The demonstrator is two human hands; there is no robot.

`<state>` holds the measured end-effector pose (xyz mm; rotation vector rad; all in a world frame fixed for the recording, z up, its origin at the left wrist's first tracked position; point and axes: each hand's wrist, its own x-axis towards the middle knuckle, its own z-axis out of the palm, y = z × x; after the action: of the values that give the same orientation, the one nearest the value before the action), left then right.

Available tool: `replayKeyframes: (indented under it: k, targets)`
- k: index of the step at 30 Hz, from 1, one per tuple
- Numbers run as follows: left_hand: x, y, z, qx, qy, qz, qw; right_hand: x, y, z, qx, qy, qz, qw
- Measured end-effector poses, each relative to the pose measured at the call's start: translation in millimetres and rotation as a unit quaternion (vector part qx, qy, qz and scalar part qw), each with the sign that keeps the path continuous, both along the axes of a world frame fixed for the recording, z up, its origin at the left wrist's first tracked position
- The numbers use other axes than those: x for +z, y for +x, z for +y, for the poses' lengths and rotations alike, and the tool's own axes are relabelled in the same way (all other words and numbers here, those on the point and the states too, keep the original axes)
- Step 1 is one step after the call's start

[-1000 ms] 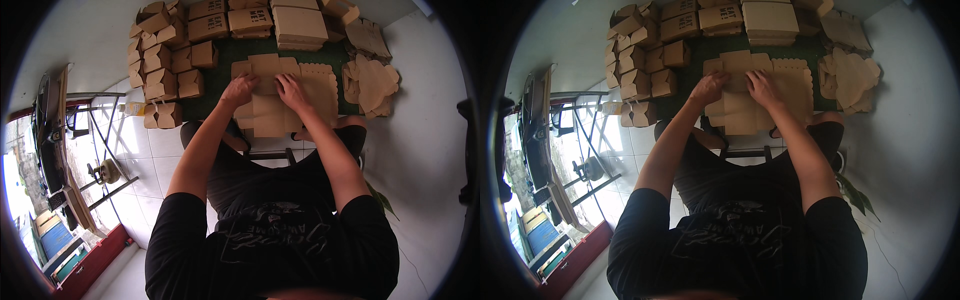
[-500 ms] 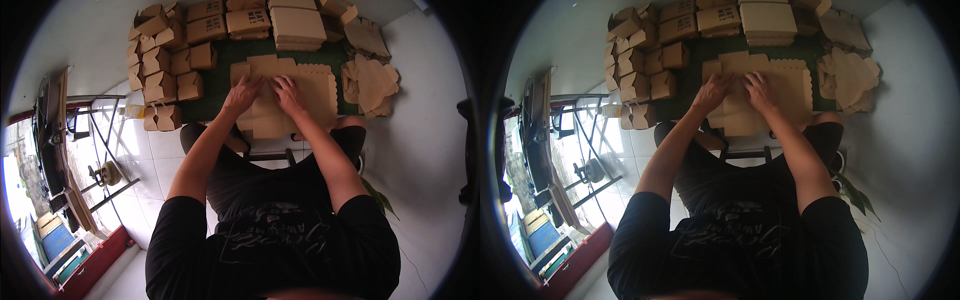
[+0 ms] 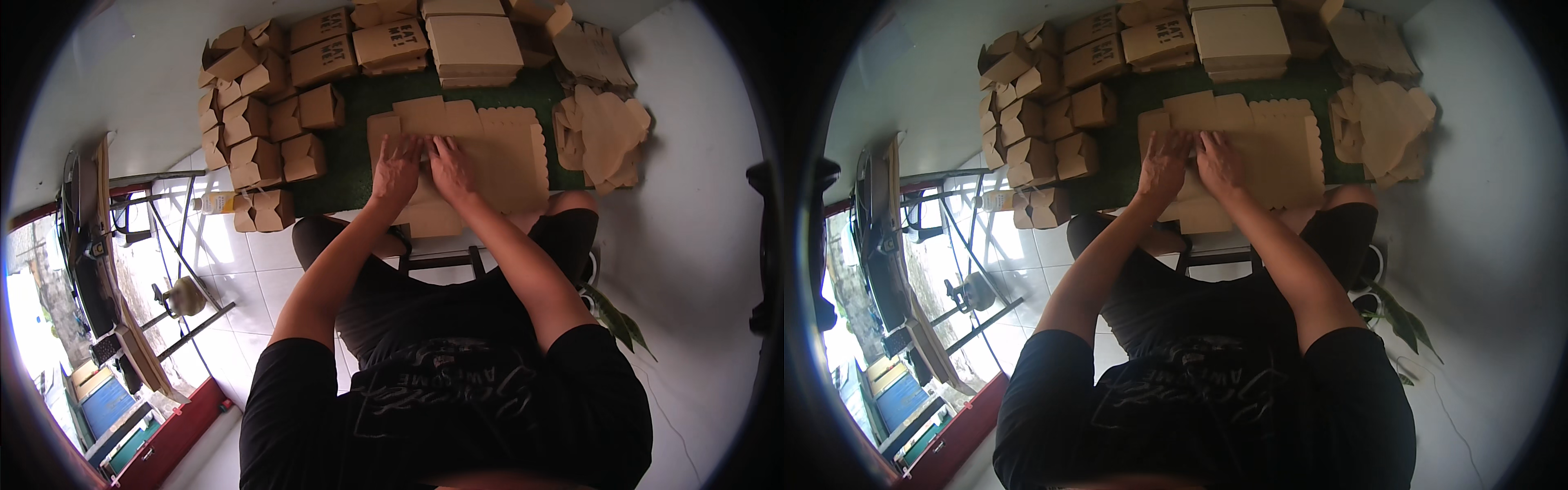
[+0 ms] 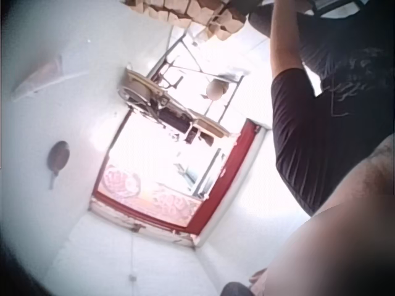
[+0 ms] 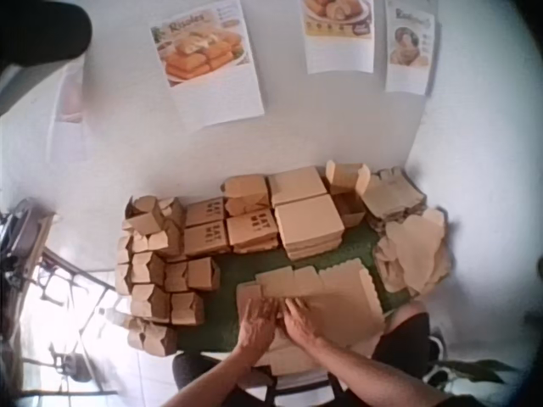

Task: The person assembles small cardboard boxes by hand, folding flaps and tucking tabs to form the box shape. They place finished boxes into a stack and continue folding additional flat cardboard pieces into boxes.

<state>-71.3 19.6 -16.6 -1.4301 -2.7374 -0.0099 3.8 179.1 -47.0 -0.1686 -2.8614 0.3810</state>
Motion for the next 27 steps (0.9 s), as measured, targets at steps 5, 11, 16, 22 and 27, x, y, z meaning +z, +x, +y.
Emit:
replayKeyframes:
  k: [5,11,16,22,27]
  targets:
    - [0,4,5,0.004,-0.007,0.022,1.0,-2,9,10,-0.041,0.022,-0.023,0.999]
    - [-2,3,2,0.016,-0.043,-0.011,0.999,5,24,34,-0.082,-0.019,-0.023,0.996]
    - [-5,3,-1,0.028,-0.023,-0.006,0.999,19,8,30,-0.075,0.057,-0.027,0.995]
    - [6,2,9,0.068,-0.071,-0.051,0.994,15,-17,-8,0.055,-0.024,-0.036,0.998]
    - [4,-4,1,0.071,-0.101,-0.065,0.99,4,2,1,0.028,-0.036,-0.031,0.998]
